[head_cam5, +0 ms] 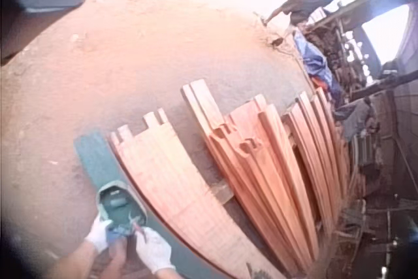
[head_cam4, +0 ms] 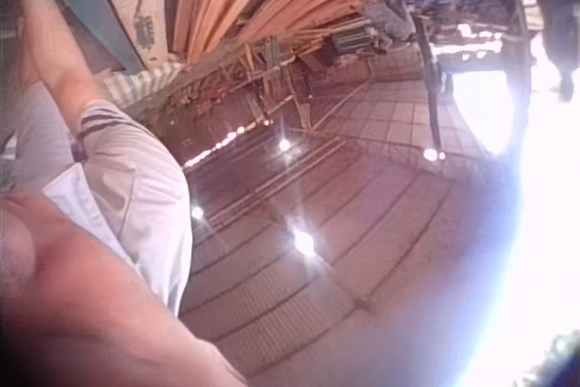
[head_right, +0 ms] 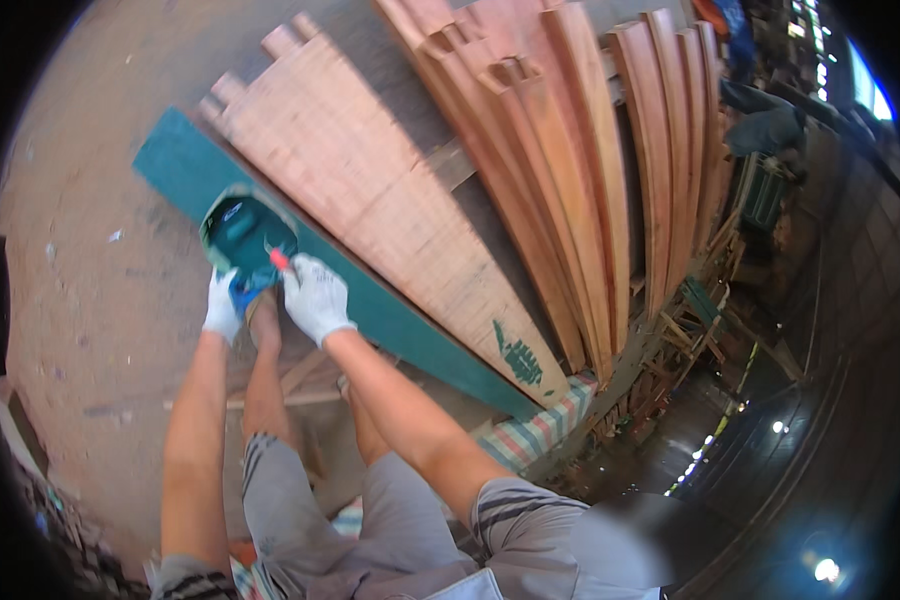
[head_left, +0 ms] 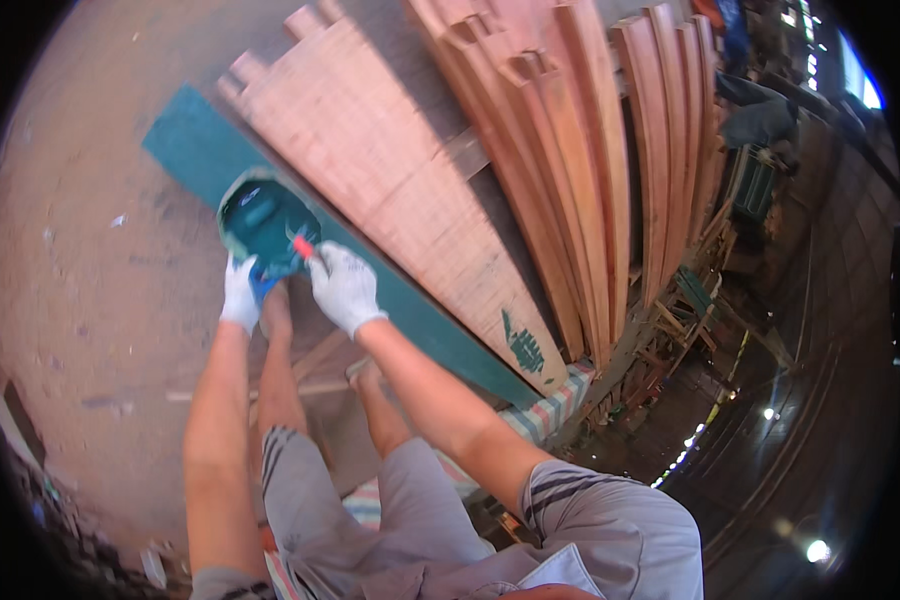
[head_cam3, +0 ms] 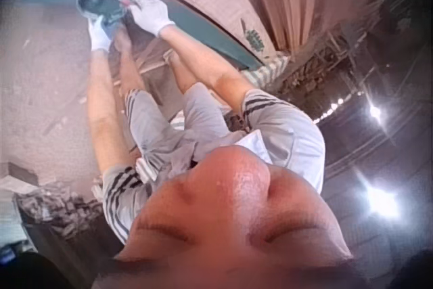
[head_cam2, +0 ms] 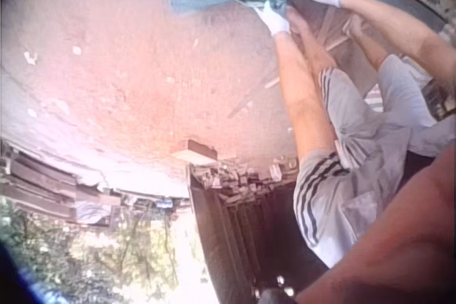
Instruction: The person paints a long wooden plank green using a small roller. They repeatedly dip the roller into a paint tray and apply paint along the length of the plank, working from one end to the other.
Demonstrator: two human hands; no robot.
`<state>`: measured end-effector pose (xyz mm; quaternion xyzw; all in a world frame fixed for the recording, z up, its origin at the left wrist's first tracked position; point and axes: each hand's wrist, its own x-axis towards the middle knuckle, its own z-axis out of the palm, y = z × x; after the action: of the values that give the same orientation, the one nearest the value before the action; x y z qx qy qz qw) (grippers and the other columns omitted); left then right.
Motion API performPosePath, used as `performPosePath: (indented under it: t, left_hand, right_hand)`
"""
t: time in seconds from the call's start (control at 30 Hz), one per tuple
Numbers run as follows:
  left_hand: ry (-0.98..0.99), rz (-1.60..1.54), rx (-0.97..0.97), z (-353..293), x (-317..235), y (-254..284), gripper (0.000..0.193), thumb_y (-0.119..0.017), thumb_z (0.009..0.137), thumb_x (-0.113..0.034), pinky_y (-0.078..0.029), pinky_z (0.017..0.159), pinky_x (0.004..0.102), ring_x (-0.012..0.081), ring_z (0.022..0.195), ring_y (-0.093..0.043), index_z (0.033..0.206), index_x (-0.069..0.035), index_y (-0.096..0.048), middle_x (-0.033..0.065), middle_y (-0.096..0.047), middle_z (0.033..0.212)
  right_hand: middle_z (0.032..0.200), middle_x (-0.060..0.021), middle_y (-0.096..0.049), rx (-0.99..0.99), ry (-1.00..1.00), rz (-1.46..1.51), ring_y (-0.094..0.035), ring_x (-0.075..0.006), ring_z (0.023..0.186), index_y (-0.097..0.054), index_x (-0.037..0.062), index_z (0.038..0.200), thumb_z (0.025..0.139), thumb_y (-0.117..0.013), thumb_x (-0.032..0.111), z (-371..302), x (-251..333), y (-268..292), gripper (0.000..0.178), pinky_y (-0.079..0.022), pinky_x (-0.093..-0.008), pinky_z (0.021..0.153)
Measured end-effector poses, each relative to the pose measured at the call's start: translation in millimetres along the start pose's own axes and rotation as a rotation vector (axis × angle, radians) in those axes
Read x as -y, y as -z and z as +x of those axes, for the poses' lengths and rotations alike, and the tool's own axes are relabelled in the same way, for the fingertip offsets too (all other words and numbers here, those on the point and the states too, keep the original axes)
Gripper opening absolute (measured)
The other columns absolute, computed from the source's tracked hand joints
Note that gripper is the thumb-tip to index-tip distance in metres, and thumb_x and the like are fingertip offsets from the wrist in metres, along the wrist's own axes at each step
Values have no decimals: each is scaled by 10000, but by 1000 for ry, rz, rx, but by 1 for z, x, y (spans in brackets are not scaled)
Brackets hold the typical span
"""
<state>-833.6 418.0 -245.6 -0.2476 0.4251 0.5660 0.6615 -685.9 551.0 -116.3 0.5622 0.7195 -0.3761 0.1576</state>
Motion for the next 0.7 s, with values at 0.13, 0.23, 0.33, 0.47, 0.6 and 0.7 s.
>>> performPosePath:
  t: [0.13, 0.23, 0.33, 0.47, 0.6, 0.7]
  left_hand:
    - [-147, 322, -159, 16, 0, 5, 530, -603, 1001, -10, -568, 1053, 427, 256, 1214, -645, 1520, -81, -526, 109, -640, 1395]
    - [-160, 297, -115, 19, 16, -10, 612, -557, 1024, -3, -614, 912, 398, 238, 1102, -657, 1611, -135, -444, 94, -639, 1327]
    - [-173, 303, -169, 16, 2, -14, 702, -515, 1016, 36, -630, 915, 419, 242, 1116, -663, 1675, -157, -366, 98, -619, 1349]
    - [-159, 360, -207, 5, -7, -19, 722, -514, 1013, 53, -633, 919, 403, 225, 1138, -649, 1681, -172, -355, 93, -614, 1360]
    - [-140, 423, -153, -2, -16, -7, 610, -522, 1048, -30, -681, 920, 529, 329, 1222, -691, 1621, -189, -384, 139, -604, 1439]
    - [-140, 426, -169, -8, -17, -18, 591, -532, 1049, -43, -683, 916, 536, 339, 1226, -694, 1606, -182, -395, 138, -607, 1433]
  right_hand:
    - [1052, -217, -772, 38, -45, 211, -726, -459, 995, -785, 91, 1045, 1080, -586, 462, -5, -19, 19, 422, -572, -546, 866]
    - [971, -211, -764, 41, -105, 461, -745, -351, 862, -787, 33, 1085, 1025, -692, 321, -12, -62, 23, 308, -568, -435, 795]
    - [823, -54, -707, 106, -216, 677, -621, -124, 728, -787, -7, 1098, 1006, -737, 260, -13, -70, 13, 288, -503, -315, 681]
    - [780, 32, -624, 189, -342, 907, -521, -62, 676, -797, 9, 1107, 1003, -769, 240, -12, -80, 12, 254, -411, -265, 609]
    - [770, 45, -600, 222, -333, 982, -492, -52, 657, -792, 23, 1085, 1014, -768, 259, -17, -77, 19, 248, -376, -251, 593]
    - [764, 38, -614, 302, -349, 1127, -487, -60, 619, -791, 21, 1083, 1015, -761, 271, -25, -81, 36, 261, -367, -253, 564]
